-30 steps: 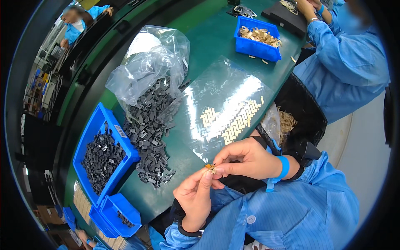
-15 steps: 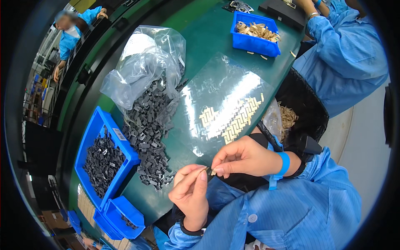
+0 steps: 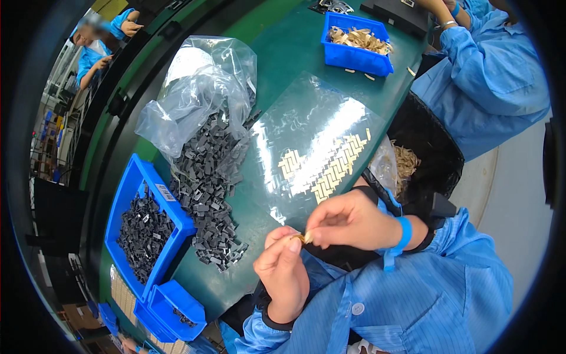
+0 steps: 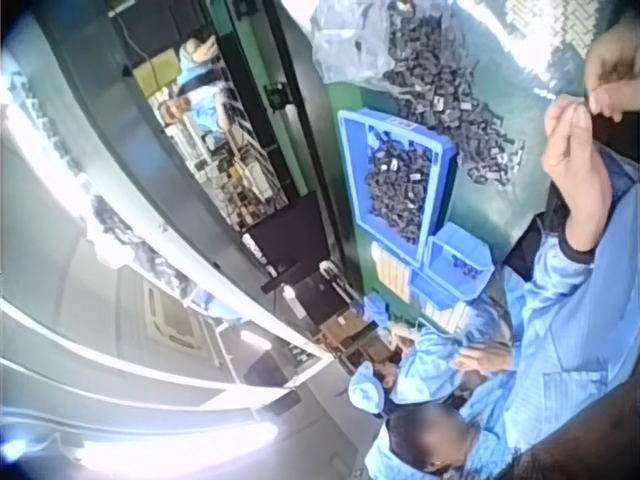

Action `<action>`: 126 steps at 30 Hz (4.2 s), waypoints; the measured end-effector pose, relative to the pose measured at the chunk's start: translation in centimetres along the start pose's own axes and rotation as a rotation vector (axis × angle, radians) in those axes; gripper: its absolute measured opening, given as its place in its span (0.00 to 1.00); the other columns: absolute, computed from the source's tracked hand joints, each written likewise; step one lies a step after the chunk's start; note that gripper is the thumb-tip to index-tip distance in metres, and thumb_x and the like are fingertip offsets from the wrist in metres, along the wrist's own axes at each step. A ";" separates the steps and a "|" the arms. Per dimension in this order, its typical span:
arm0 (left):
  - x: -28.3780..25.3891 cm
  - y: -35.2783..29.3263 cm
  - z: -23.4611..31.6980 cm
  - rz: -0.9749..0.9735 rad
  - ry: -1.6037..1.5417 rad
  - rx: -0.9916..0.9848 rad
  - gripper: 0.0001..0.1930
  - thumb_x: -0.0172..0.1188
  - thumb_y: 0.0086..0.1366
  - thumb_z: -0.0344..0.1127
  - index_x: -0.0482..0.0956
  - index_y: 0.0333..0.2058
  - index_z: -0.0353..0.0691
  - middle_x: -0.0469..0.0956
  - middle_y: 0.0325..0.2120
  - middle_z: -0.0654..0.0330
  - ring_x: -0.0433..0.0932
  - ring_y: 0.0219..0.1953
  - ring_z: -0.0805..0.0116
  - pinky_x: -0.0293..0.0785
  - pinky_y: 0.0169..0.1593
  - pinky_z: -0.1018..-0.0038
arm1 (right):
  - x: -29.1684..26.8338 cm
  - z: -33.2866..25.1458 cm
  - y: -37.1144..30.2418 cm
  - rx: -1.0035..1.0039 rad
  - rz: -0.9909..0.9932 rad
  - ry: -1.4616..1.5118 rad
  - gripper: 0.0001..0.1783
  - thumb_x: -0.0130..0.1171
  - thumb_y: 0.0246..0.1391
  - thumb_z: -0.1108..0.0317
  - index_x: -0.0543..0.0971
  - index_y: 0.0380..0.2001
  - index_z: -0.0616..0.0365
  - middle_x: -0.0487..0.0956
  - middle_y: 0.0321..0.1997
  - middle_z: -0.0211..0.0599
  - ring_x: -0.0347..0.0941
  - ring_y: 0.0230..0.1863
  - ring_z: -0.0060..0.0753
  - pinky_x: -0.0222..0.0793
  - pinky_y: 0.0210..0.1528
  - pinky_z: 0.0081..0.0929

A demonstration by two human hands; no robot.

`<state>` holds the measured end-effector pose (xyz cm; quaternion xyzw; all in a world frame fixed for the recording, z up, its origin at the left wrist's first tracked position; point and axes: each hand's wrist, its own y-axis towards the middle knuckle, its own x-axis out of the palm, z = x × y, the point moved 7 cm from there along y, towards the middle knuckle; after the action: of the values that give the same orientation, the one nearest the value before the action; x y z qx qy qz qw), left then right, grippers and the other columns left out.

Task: Assembling small plastic and metal components at a factory workbench.

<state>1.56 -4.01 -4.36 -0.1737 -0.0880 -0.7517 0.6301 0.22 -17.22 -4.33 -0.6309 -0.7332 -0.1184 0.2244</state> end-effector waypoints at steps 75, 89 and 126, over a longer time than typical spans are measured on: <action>-3.6 -0.9 0.7 -0.282 0.072 -0.166 0.18 0.51 0.61 0.34 0.65 0.50 0.40 0.55 0.55 0.49 0.68 0.49 0.58 0.68 0.48 0.67 | 3.4 -2.0 1.5 -0.376 -0.026 -0.134 0.12 0.54 0.48 0.76 0.69 0.38 0.62 0.73 0.28 0.34 0.71 0.34 0.21 0.67 0.36 0.22; 1.1 0.0 4.0 0.018 0.490 0.164 0.16 0.50 0.59 0.25 0.68 0.46 0.27 0.70 0.42 0.51 0.69 0.44 0.63 0.66 0.47 0.71 | 3.6 -5.5 -2.0 -1.117 0.272 -0.808 0.10 0.54 0.48 0.68 0.73 0.36 0.57 0.72 0.29 0.37 0.68 0.29 0.40 0.63 0.35 0.32; 1.1 0.1 1.1 -0.177 0.066 -0.027 0.15 0.52 0.57 0.18 0.72 0.44 0.29 0.72 0.39 0.51 0.74 0.31 0.68 0.72 0.36 0.76 | 0.2 -0.5 0.6 -0.235 0.013 0.029 0.03 0.54 0.48 0.81 0.72 0.28 0.65 0.67 0.43 0.41 0.67 0.44 0.27 0.66 0.47 0.24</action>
<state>1.65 -4.60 -2.96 -0.1489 -0.0718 -0.8109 0.5613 0.83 -17.14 -3.87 -0.6558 -0.7070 -0.2110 0.1601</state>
